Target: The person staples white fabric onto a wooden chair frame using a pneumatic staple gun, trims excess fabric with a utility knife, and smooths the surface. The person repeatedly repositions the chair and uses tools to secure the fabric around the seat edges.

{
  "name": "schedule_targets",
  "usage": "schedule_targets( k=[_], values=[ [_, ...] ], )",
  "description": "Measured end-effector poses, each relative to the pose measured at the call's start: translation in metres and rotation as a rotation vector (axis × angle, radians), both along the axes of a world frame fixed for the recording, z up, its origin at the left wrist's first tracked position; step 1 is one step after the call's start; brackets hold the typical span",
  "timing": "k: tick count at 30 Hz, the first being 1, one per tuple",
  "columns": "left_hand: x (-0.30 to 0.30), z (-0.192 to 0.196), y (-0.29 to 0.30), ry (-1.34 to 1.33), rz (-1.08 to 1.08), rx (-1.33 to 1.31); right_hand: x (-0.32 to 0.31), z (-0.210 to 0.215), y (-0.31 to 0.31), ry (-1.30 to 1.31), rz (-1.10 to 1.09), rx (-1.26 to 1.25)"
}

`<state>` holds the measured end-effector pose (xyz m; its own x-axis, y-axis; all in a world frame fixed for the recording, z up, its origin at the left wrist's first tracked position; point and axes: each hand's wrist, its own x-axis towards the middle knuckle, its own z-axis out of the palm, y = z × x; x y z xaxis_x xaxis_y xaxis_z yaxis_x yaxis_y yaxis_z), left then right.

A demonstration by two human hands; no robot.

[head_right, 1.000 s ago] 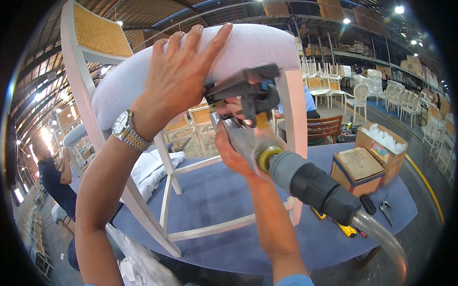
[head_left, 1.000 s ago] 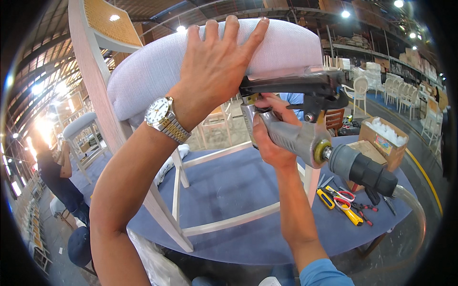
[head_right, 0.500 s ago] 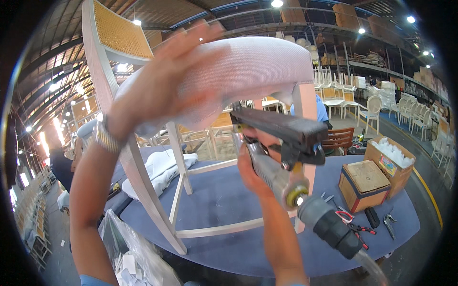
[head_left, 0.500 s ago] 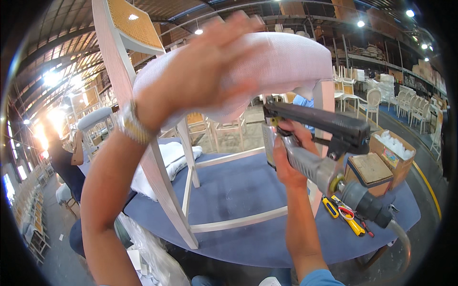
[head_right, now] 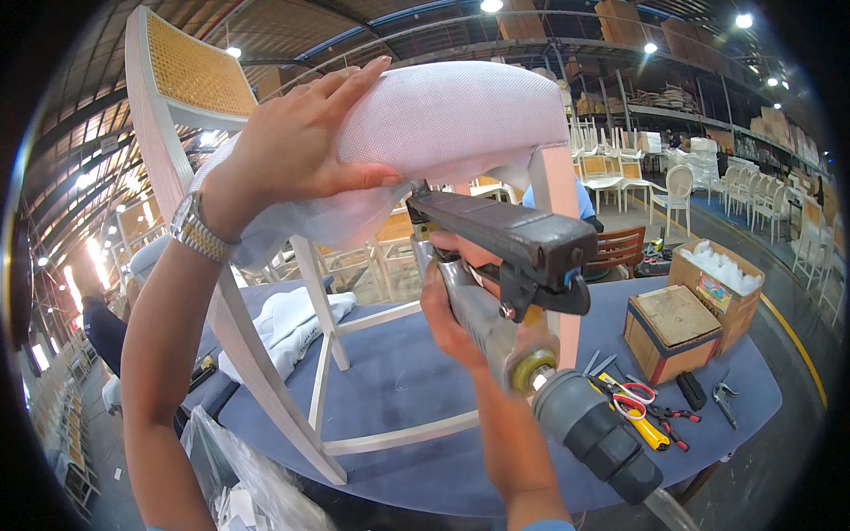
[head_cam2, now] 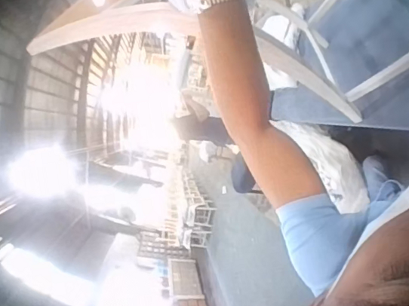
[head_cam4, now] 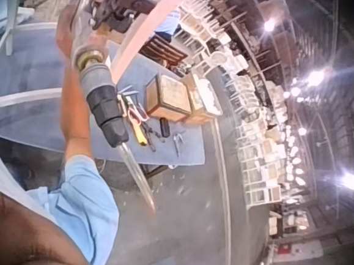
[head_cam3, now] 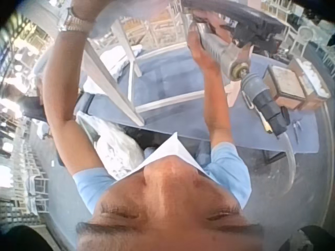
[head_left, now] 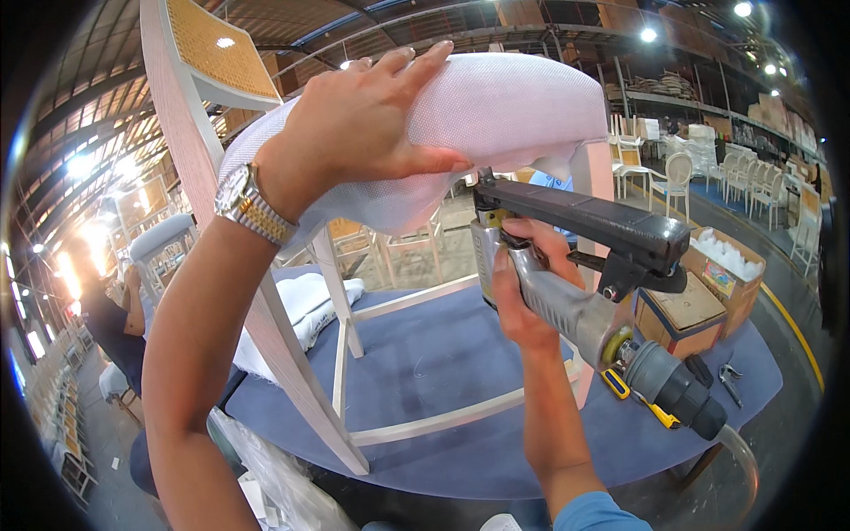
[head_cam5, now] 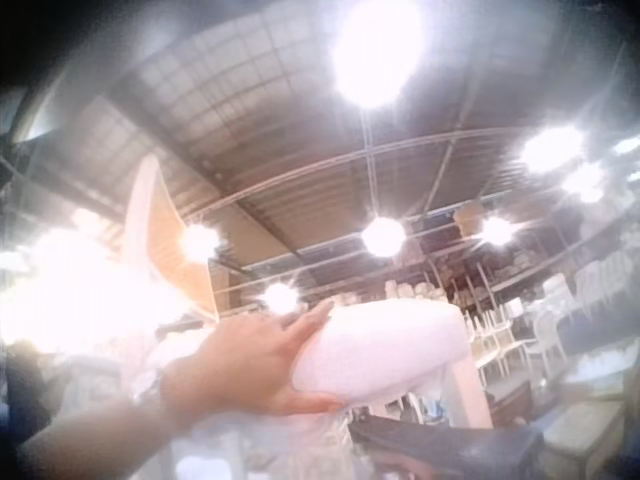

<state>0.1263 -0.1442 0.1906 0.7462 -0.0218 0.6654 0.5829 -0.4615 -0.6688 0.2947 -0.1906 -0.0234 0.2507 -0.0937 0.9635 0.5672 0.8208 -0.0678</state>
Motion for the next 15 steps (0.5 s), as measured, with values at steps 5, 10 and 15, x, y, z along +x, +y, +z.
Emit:
schedule_targets(
  k=[5,10,15],
  values=[
    [0.005,-0.024,0.002,-0.081,-0.030,0.166,-0.006,0.005,0.015,-0.034,0.010,0.017],
    [0.011,-0.036,0.005,-0.142,0.012,0.173,-0.013,0.010,0.021,-0.032,0.031,-0.039],
    [0.016,-0.042,0.010,-0.173,0.000,0.182,-0.012,0.010,0.032,-0.031,-0.003,0.026]
  ],
)
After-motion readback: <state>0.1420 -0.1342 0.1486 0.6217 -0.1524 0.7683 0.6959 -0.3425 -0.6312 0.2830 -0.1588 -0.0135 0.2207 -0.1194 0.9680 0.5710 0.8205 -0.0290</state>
